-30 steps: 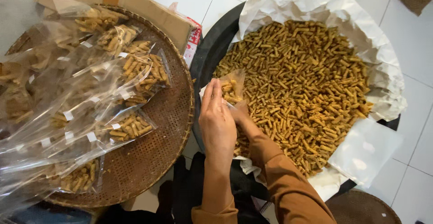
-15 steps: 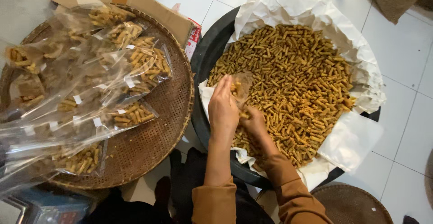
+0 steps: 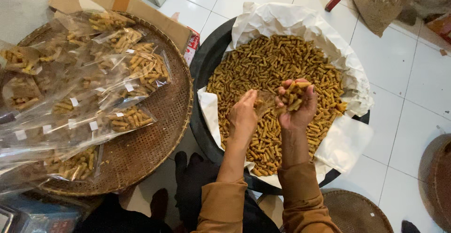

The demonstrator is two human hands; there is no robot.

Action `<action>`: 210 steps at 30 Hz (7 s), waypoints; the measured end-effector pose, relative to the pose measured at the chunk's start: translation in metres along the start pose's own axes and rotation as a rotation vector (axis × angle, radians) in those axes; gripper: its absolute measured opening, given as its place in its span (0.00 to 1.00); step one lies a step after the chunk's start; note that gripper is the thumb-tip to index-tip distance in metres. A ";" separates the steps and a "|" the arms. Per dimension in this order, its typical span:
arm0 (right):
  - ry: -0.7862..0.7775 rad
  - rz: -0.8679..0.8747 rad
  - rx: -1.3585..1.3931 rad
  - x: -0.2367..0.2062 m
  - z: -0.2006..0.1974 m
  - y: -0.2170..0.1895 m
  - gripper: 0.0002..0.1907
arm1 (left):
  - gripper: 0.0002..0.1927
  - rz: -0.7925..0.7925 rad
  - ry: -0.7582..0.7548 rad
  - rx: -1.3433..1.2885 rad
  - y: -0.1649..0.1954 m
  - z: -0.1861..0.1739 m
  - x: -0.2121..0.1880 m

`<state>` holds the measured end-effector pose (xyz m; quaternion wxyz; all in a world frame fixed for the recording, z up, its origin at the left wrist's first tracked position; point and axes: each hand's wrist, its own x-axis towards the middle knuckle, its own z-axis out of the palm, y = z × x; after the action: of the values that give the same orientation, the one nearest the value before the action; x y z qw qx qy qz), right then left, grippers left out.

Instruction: The person sits on the floor and fills clear plastic bags with fried snack sticks taken by hand from a large basket, then places the filled bags on a round woven tray. A digital scale sits beside them, and they repeatedly open bags, fill them, and arrange the packed bags on the tray.

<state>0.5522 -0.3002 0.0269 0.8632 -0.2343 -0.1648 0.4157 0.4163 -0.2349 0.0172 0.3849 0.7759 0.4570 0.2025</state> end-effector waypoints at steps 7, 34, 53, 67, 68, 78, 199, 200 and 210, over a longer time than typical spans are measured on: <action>-0.108 -0.269 -0.404 -0.001 0.039 0.019 0.18 | 0.29 0.091 0.050 -0.067 -0.001 -0.002 -0.006; -0.318 -0.386 -1.799 -0.096 0.017 -0.014 0.22 | 0.25 0.044 -0.158 -0.314 -0.001 -0.022 -0.027; -0.117 -0.399 -1.308 -0.081 0.095 0.001 0.06 | 0.36 -0.863 -0.113 -1.761 -0.013 -0.004 -0.089; 0.007 0.145 -0.735 -0.081 -0.015 -0.013 0.21 | 0.22 -0.425 0.172 -1.931 -0.044 0.027 -0.053; -0.086 0.156 -0.858 -0.074 -0.012 -0.016 0.25 | 0.23 -0.428 0.133 -1.941 -0.042 0.027 -0.052; -0.535 0.325 -1.503 -0.021 0.003 -0.006 0.40 | 0.30 -0.535 0.177 -1.931 -0.049 0.030 -0.045; -1.334 -0.188 -1.348 -0.090 0.299 0.305 0.23 | 0.20 -0.406 1.342 -1.630 -0.258 -0.220 -0.176; -1.330 -0.209 -1.271 -0.085 0.289 0.282 0.25 | 0.20 -0.413 1.357 -1.613 -0.259 -0.221 -0.177; -0.224 -0.273 -2.223 -0.057 -0.048 -0.053 0.20 | 0.08 -0.193 1.461 -1.382 -0.254 -0.243 -0.188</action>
<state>0.5745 -0.3870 0.0106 0.1938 -0.8150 -0.5445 -0.0412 0.0200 -0.2243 -0.0230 0.3906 0.0284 0.4243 0.8164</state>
